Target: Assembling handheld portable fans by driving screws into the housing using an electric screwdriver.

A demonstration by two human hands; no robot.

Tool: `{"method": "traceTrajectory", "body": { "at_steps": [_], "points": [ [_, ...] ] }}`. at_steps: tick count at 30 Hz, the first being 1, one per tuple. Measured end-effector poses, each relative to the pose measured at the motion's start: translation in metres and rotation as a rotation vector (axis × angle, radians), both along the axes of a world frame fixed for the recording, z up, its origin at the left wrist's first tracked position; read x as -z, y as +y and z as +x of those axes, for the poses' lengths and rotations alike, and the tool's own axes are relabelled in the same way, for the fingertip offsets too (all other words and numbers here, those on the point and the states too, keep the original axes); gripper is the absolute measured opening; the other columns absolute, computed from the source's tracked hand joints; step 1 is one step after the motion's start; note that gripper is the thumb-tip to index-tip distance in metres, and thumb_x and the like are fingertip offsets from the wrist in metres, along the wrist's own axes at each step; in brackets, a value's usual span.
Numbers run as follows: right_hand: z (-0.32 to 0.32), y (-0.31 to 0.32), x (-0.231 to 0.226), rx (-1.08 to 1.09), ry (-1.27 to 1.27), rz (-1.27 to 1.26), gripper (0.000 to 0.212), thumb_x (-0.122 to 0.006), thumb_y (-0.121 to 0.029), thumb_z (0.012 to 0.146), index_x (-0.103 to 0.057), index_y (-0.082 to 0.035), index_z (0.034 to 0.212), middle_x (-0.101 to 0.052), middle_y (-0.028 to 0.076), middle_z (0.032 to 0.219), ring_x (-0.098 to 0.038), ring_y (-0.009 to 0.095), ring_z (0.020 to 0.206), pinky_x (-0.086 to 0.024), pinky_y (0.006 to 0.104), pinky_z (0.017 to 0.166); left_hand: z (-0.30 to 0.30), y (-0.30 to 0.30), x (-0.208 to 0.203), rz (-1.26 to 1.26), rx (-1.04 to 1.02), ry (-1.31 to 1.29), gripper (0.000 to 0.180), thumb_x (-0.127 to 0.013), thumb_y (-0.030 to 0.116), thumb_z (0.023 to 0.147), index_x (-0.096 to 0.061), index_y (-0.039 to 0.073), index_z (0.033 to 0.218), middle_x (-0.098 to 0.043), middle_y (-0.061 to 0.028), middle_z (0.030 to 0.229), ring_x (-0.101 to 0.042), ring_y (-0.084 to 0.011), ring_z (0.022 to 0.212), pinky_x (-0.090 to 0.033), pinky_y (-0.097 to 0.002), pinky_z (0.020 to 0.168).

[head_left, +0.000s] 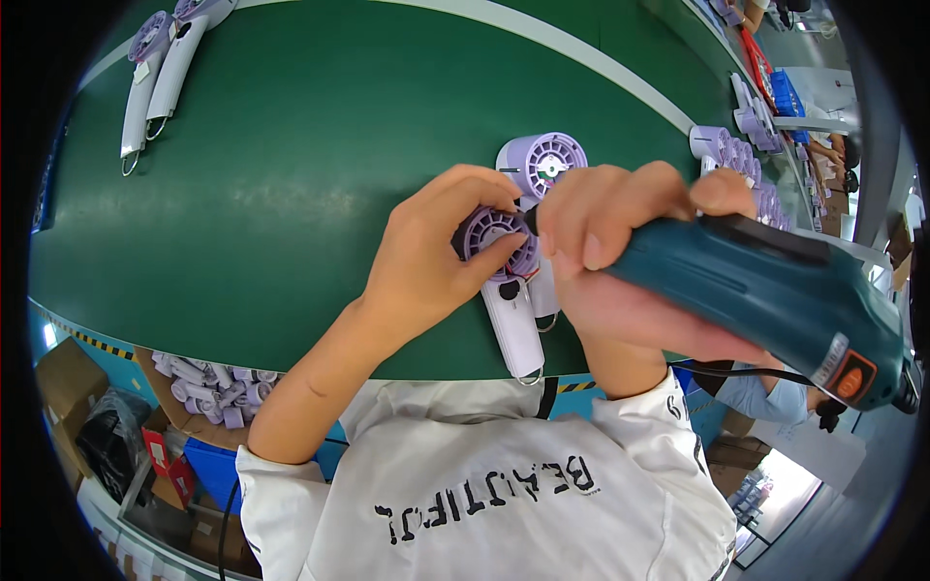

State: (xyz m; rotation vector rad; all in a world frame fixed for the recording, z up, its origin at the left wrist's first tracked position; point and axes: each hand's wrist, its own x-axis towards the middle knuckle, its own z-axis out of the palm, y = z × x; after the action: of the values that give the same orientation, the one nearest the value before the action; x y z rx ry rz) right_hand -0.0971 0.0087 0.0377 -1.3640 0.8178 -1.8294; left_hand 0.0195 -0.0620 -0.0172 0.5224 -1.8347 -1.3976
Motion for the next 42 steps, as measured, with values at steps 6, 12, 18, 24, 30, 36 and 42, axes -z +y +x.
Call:
{"method": "traceTrajectory", "body": {
  "at_steps": [6,12,18,24,30,36,42],
  "points": [
    [0.006,-0.034,0.026,0.171,0.178,0.005,0.051,-0.073,-0.038,0.085,-0.045,-0.009,0.116,-0.056,0.007,0.065,-0.055,0.017,0.057,-0.046,0.0302,0.054,-0.002,0.000,-0.005,0.181,0.062,-0.067,0.044,-0.075,0.006,0.073,-0.057,0.001,0.113,-0.066,-0.0154,0.108,-0.066,-0.0282,0.099,-0.051,-0.0357,0.089],
    [-0.022,-0.022,0.208,0.360,0.655,0.076,0.059,-0.051,-0.050,0.093,-0.053,0.006,0.111,-0.061,0.006,0.088,-0.060,0.021,0.078,-0.046,0.0314,0.073,0.004,0.014,0.013,0.172,0.122,-0.187,0.044,-0.074,0.008,0.080,-0.053,-0.002,0.118,-0.058,-0.0167,0.116,-0.059,-0.0251,0.106,-0.046,-0.0355,0.091],
    [-0.007,-0.030,0.083,0.247,0.267,-0.039,0.076,-0.051,-0.057,0.094,-0.047,0.012,0.126,-0.063,0.008,0.088,-0.062,0.021,0.071,-0.047,0.0324,0.067,0.007,0.013,0.013,0.134,0.214,-0.212,0.045,-0.073,0.006,0.079,-0.052,-0.004,0.118,-0.059,-0.0163,0.113,-0.059,-0.0245,0.105,-0.047,-0.0361,0.090],
    [-0.001,-0.039,0.060,0.110,0.085,-0.100,0.077,-0.048,-0.067,0.091,-0.051,0.006,0.116,-0.059,0.006,0.073,-0.057,0.017,0.058,-0.044,0.0288,0.053,0.021,0.013,0.035,0.140,0.234,-0.245,0.042,-0.062,0.020,0.091,-0.050,-0.005,0.122,-0.055,-0.0119,0.118,-0.055,-0.0208,0.108,-0.044,-0.0323,0.092],
    [-0.005,-0.035,0.055,0.171,0.240,-0.134,0.075,-0.061,-0.055,0.090,-0.046,0.006,0.132,-0.057,0.014,0.116,-0.057,0.023,0.105,-0.044,0.0321,0.094,0.037,0.021,0.101,0.692,-0.040,0.094,0.054,-0.043,0.037,0.099,-0.045,-0.004,0.134,-0.051,-0.0104,0.134,-0.048,-0.0233,0.126,-0.037,-0.0394,0.106],
    [-0.084,0.027,-0.027,0.340,-0.221,-0.256,0.099,-0.030,-0.091,0.076,-0.040,-0.002,0.117,-0.055,0.006,0.063,-0.053,0.014,0.048,-0.045,0.0276,0.044,-0.015,0.014,0.010,0.176,-0.052,-0.146,0.052,-0.025,0.033,0.107,-0.061,-0.003,0.100,-0.066,-0.0112,0.098,-0.060,-0.0186,0.090,-0.046,-0.0299,0.086],
    [-0.163,0.111,-0.001,0.594,-0.179,-0.168,0.089,-0.032,-0.089,0.079,-0.046,-0.016,0.127,-0.050,0.003,0.070,-0.047,0.016,0.046,-0.040,0.0311,0.045,-0.016,0.014,0.013,0.250,-0.056,-0.174,0.059,-0.020,0.039,0.107,-0.059,-0.004,0.103,-0.067,-0.0158,0.100,-0.063,-0.0203,0.094,-0.047,-0.0313,0.090]
  ]
}}
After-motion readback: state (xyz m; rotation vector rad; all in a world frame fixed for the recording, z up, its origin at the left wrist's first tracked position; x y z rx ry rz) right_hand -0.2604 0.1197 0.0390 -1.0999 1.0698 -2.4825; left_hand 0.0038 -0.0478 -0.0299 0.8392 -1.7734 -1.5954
